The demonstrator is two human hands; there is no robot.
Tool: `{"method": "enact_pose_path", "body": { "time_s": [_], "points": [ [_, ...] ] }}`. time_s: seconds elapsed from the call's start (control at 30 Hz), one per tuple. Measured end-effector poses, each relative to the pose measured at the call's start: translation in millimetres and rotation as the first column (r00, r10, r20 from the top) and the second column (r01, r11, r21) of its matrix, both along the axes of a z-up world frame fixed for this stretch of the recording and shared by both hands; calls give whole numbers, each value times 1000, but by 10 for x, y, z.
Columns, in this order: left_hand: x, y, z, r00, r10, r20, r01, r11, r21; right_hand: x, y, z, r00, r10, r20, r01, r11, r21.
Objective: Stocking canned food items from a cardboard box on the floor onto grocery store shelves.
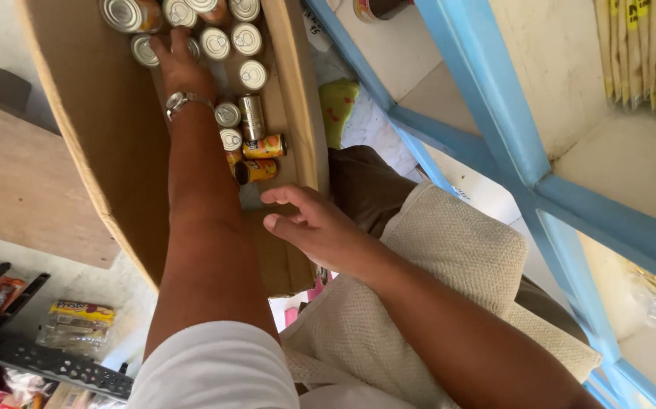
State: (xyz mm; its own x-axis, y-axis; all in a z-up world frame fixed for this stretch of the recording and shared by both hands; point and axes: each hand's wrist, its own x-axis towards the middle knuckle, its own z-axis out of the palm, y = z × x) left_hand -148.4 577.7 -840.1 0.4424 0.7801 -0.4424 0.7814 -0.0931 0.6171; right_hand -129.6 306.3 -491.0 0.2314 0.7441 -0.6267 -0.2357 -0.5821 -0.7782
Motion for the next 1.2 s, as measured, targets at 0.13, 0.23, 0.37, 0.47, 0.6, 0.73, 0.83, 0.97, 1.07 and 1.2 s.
{"method": "enact_pose_path", "body": {
  "time_s": [0.13, 0.23, 0.37, 0.47, 0.6, 0.73, 0.83, 0.97, 1.07, 1.2],
  "points": [
    [2, -46, 318, 1000, -15, -21, 15, 1000, -2, 8, 27, 67, 1000, -1, -19, 1, 1000, -6],
    [-13, -40, 65, 988, -108, -108, 119, 988, 95, 31, 108, 180, 999, 20, -43, -23, 996, -83],
    [5, -155, -160, 942, -234, -242, 273, 951, 143, 28, 139, 185, 999, 7, -47, -12, 994, -106],
    [-52, -276, -15, 925, -264, -273, 309, 941, 136, 4, 112, 144, 1000, 15, 5, -15, 999, -51],
    [-137, -396, -36, 935, -288, -207, 319, 938, 134, -19, 109, 74, 999, 13, 48, -13, 1000, -14],
    [-183, -444, 141, 938, -326, -120, 341, 929, 141, -31, 110, 6, 1000, -24, -9, 24, 999, -25],
    [-253, -459, 275, 938, -345, 26, 334, 923, 189, -25, 112, -24, 999, -29, -20, 28, 998, -49],
    [-347, -444, 526, 933, -288, 217, 253, 951, 178, -28, 74, -124, 997, -18, 81, 18, 1000, 2],
    [-403, -454, 655, 942, -208, 262, 208, 978, 28, -28, 54, -183, 991, 1, 137, 0, 1000, -9],
    [-513, -566, 723, 948, -4, 319, 123, 927, -356, -24, 51, -211, 993, -16, 119, 24, 998, -65]
  ]
}}
